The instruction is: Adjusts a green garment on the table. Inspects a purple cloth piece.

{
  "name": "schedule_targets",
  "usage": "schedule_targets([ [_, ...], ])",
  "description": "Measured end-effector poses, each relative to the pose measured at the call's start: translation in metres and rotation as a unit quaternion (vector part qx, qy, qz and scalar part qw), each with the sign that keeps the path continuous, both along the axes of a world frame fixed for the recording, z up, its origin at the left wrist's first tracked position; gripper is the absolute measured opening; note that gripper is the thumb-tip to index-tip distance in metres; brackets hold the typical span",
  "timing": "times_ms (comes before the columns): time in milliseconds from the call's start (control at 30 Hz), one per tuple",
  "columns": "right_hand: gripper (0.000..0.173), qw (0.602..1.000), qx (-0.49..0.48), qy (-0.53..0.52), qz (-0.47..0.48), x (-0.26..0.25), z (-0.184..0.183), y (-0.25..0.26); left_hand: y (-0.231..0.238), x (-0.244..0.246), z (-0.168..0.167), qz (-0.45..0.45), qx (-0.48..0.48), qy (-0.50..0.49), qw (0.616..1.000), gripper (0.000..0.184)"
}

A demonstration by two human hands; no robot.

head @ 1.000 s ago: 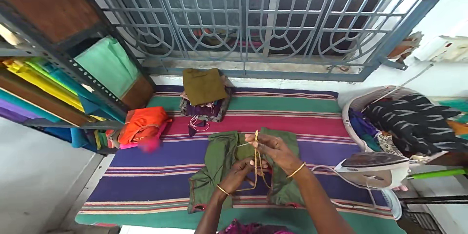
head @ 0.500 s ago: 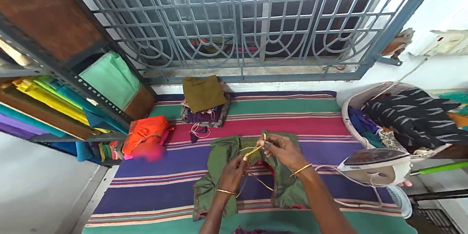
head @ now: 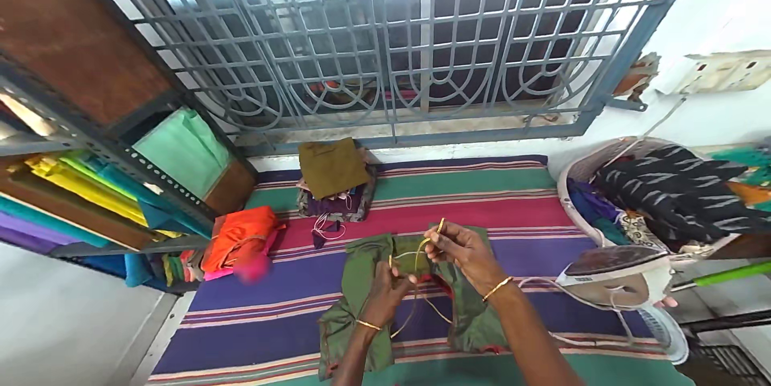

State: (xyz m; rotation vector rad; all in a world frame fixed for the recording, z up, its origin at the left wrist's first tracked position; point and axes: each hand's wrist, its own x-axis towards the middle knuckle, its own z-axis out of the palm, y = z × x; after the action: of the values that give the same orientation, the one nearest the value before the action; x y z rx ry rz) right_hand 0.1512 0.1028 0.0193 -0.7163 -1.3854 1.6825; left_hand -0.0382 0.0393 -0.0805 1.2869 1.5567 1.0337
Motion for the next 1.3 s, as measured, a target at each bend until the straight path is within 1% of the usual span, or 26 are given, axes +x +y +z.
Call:
schedule_targets([
  [33, 0.015, 1.0, -0.002, 0.0, -0.015, -0.001, -0.001, 0.002, 0.001, 0.005, -0.003, -0.005, 0.031, 0.025, 0.999, 0.056],
  [67, 0.016, 0.999, -0.008, -0.002, -0.033, -0.002, -0.002, 0.004, 0.002, 0.01, -0.007, -0.001, 0.052, 0.042, 0.998, 0.057],
  [133, 0.016, 0.996, -0.032, -0.022, -0.081, -0.004, 0.0, 0.008, 0.004, 0.016, -0.013, 0.024, 0.089, 0.045, 0.995, 0.041],
  [167, 0.016, 0.993, -0.032, -0.053, -0.103, -0.004, -0.004, 0.012, 0.005, 0.018, -0.014, 0.036, 0.103, 0.04, 0.993, 0.032],
  [200, 0.018, 0.988, -0.017, -0.104, -0.114, -0.002, -0.015, 0.017, 0.005, 0.018, -0.014, 0.045, 0.114, 0.035, 0.992, 0.026],
  [233, 0.022, 0.979, 0.001, -0.174, -0.11, 0.003, -0.034, 0.024, 0.005, 0.017, -0.013, 0.053, 0.121, 0.033, 0.991, 0.022],
  [267, 0.027, 0.963, 0.011, -0.254, -0.087, 0.007, -0.055, 0.03, 0.004, 0.015, -0.012, 0.056, 0.126, 0.038, 0.99, 0.02],
  [300, 0.032, 0.937, 0.01, -0.346, -0.037, 0.009, -0.073, 0.035, 0.003, 0.013, -0.011, 0.054, 0.125, 0.045, 0.99, 0.019],
  [367, 0.038, 0.86, -0.003, -0.497, 0.113, 0.012, -0.099, 0.038, 0.0, 0.009, -0.007, 0.047, 0.111, 0.068, 0.99, 0.021],
  [400, 0.041, 0.826, -0.002, -0.539, 0.164, 0.011, -0.105, 0.035, 0.0, 0.007, -0.004, 0.041, 0.101, 0.073, 0.991, 0.022],
  [433, 0.045, 0.813, 0.007, -0.553, 0.185, 0.01, -0.108, 0.03, -0.001, 0.006, -0.003, 0.036, 0.093, 0.075, 0.992, 0.023],
  [467, 0.049, 0.821, 0.023, -0.542, 0.179, 0.008, -0.108, 0.022, -0.001, 0.004, -0.002, 0.031, 0.088, 0.072, 0.993, 0.023],
  [567, 0.069, 0.87, 0.081, -0.47, 0.123, -0.009, -0.097, -0.005, -0.001, 0.004, -0.004, 0.023, 0.075, 0.067, 0.995, 0.016],
  [600, 0.068, 0.889, 0.106, -0.434, 0.098, -0.017, -0.101, -0.013, -0.001, 0.005, -0.005, 0.023, 0.076, 0.067, 0.995, 0.016],
  [633, 0.061, 0.906, 0.128, -0.396, 0.073, -0.024, -0.106, -0.019, 0.0, 0.007, -0.005, 0.023, 0.077, 0.064, 0.995, 0.016],
  [667, 0.05, 0.915, 0.143, -0.374, 0.049, -0.03, -0.112, -0.025, 0.0, 0.008, -0.004, 0.026, 0.077, 0.061, 0.995, 0.02],
  [700, 0.043, 0.917, 0.148, -0.369, 0.03, -0.034, -0.118, -0.028, 0.0, 0.009, -0.003, 0.031, 0.076, 0.056, 0.995, 0.026],
  [733, 0.042, 0.915, 0.143, -0.376, 0.028, -0.036, -0.121, -0.029, 0.0, 0.009, -0.003, 0.034, 0.075, 0.054, 0.995, 0.027],
  [800, 0.048, 0.909, 0.107, -0.395, 0.076, -0.036, -0.124, -0.027, -0.001, 0.008, -0.005, 0.038, 0.074, 0.052, 0.995, 0.028],
  [867, 0.062, 0.892, 0.076, -0.422, 0.145, -0.034, -0.122, -0.025, -0.003, 0.008, -0.008, 0.04, 0.07, 0.053, 0.995, 0.029],
  [933, 0.068, 0.883, 0.071, -0.427, 0.183, -0.032, -0.127, -0.024, -0.004, 0.008, -0.01, 0.05, 0.069, 0.042, 0.996, 0.028],
  [1100, 0.054, 0.923, 0.011, -0.343, 0.177, -0.025, -0.149, -0.021, -0.005, 0.006, -0.013, 0.061, 0.075, 0.031, 0.995, 0.028],
  [1200, 0.041, 0.943, -0.029, -0.287, 0.163, -0.024, -0.157, -0.022, -0.006, 0.007, -0.012, 0.067, 0.06, 0.03, 0.996, 0.026],
  [1233, 0.041, 0.944, -0.043, -0.28, 0.171, -0.025, -0.156, -0.022, -0.006, 0.008, -0.011, 0.067, 0.053, 0.028, 0.996, 0.025],
  [1267, 0.047, 0.942, -0.052, -0.278, 0.181, -0.025, -0.155, -0.022, -0.006, 0.008, -0.011, 0.068, 0.049, 0.026, 0.996, 0.025],
  [1300, 0.057, 0.94, -0.052, -0.28, 0.19, -0.024, -0.152, -0.022, -0.006, 0.008, -0.012, 0.068, 0.049, 0.024, 0.996, 0.025],
])
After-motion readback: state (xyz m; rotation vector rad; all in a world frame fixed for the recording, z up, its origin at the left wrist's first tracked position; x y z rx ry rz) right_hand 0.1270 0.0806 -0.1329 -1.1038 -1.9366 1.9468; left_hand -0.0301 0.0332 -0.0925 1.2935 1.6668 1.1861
